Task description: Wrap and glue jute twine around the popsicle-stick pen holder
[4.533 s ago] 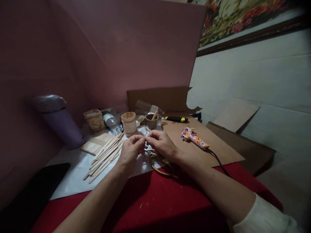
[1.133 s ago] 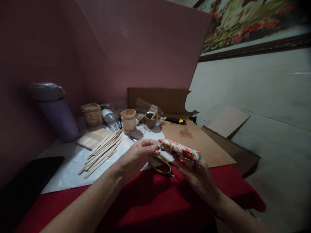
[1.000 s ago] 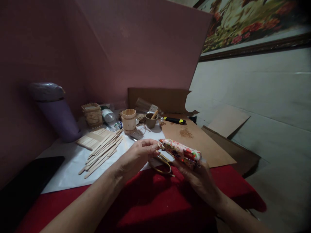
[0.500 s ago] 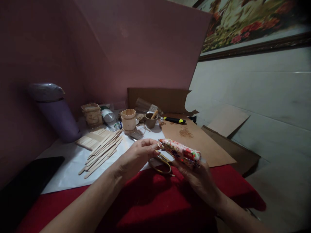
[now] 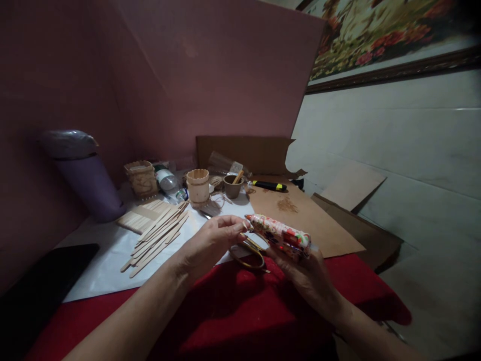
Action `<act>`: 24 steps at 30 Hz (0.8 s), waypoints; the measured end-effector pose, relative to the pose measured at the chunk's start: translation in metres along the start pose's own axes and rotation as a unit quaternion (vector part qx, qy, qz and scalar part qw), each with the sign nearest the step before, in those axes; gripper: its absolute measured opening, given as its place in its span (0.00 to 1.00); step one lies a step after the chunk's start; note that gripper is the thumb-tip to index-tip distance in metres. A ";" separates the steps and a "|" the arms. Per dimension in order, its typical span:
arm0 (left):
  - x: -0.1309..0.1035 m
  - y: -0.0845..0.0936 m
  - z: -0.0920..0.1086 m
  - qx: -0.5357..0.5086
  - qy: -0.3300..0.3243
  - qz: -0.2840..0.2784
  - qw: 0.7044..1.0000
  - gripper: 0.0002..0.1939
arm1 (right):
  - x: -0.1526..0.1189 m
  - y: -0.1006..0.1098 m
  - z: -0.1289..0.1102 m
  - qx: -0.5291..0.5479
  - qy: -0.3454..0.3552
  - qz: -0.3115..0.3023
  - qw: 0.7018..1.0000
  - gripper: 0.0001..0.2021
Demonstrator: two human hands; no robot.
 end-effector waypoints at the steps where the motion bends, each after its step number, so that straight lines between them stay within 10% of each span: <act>1: 0.000 0.000 0.000 0.000 -0.001 0.001 1.000 0.06 | 0.000 0.000 0.000 -0.001 -0.001 -0.003 1.000 0.09; 14: 0.001 0.002 0.000 0.012 0.001 0.012 1.000 0.07 | 0.000 0.002 -0.005 0.025 -0.028 -0.013 0.999 0.12; 24: -0.001 0.002 0.003 0.007 0.003 0.017 1.000 0.05 | -0.001 0.003 0.014 0.215 -0.321 -0.046 0.921 0.20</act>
Point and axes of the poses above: each hand's wrist, its own x-axis towards the middle knuckle, its own y-axis out of the back of the hand, z = x × y, the point moved 3 cm from there along x, towards the middle knuckle, and after that the axes turned 15 degrees about z, right-handed, at the moved point
